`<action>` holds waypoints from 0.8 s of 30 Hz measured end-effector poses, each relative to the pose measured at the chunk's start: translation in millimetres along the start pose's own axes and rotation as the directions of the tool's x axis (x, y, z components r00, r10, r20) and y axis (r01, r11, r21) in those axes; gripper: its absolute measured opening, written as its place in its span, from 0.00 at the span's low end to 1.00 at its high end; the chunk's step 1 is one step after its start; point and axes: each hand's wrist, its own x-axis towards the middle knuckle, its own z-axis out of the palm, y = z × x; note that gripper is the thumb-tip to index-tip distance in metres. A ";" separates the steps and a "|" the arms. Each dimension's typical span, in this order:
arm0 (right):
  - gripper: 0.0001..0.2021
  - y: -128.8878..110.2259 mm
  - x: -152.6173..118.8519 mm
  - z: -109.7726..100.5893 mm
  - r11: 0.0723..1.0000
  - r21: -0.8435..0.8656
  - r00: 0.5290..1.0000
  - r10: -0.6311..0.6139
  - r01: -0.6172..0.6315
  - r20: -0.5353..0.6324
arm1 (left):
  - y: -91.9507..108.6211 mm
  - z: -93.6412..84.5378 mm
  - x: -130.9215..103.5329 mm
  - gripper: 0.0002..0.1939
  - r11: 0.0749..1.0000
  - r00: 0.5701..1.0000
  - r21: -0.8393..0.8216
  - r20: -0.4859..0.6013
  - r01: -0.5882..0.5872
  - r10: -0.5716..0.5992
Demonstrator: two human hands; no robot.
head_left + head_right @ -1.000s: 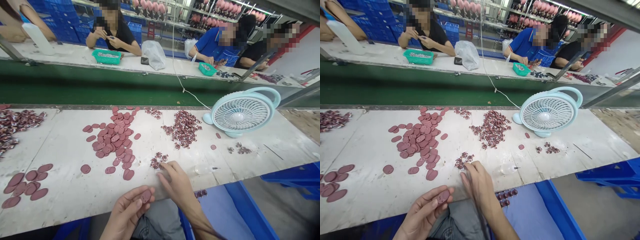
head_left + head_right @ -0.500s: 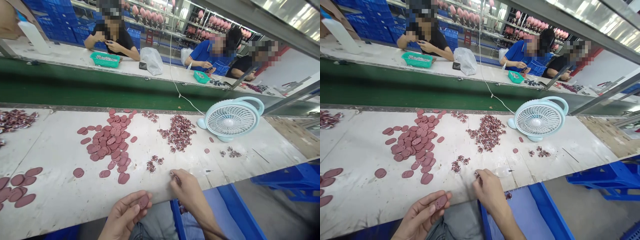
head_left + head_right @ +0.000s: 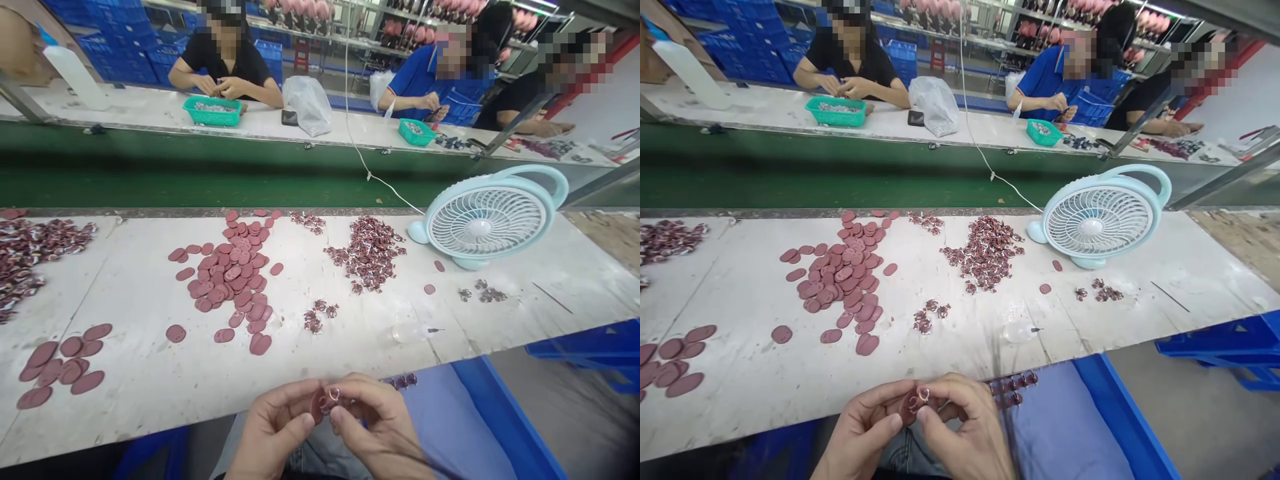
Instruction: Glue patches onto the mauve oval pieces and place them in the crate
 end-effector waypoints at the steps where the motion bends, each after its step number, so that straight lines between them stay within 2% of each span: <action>1: 0.13 -1.5 0.0 -0.2 1.000 -0.011 1.000 0.020 -0.020 0.019 | -1.1 0.3 -0.1 0.12 1.000 1.000 0.008 0.000 -0.004 0.004; 5: 0.10 -9.5 3.0 -3.0 0.999 0.032 0.993 0.025 -0.029 0.114 | -2.9 -0.4 0.6 0.13 0.999 1.000 0.037 -0.010 -0.008 0.008; 9: 0.10 -21.3 8.8 -8.8 0.999 -0.016 0.985 0.046 -0.044 0.169 | -4.1 -2.5 2.3 0.08 1.000 1.000 0.016 -0.005 0.007 -0.007; 11: 0.08 -26.8 10.4 -11.8 0.996 -0.025 0.978 0.085 -0.082 0.192 | -6.0 -3.6 2.9 0.09 1.000 1.000 0.021 0.002 -0.016 0.016; 16: 0.05 -29.0 10.4 -13.9 0.986 -0.005 0.966 0.166 -0.169 0.198 | -9.9 -5.9 3.3 0.10 0.996 0.997 0.044 -0.017 -0.078 0.078; 19: 0.06 -23.3 10.3 -11.9 0.980 0.089 0.966 0.157 -0.178 0.204 | -11.5 -6.9 4.4 0.08 0.995 0.997 0.064 -0.014 -0.080 0.081; 24: 0.07 -15.4 7.7 -7.7 0.971 0.150 0.972 0.161 -0.187 0.172 | -20.9 -6.8 7.1 0.08 0.985 0.992 0.117 0.016 -0.127 0.126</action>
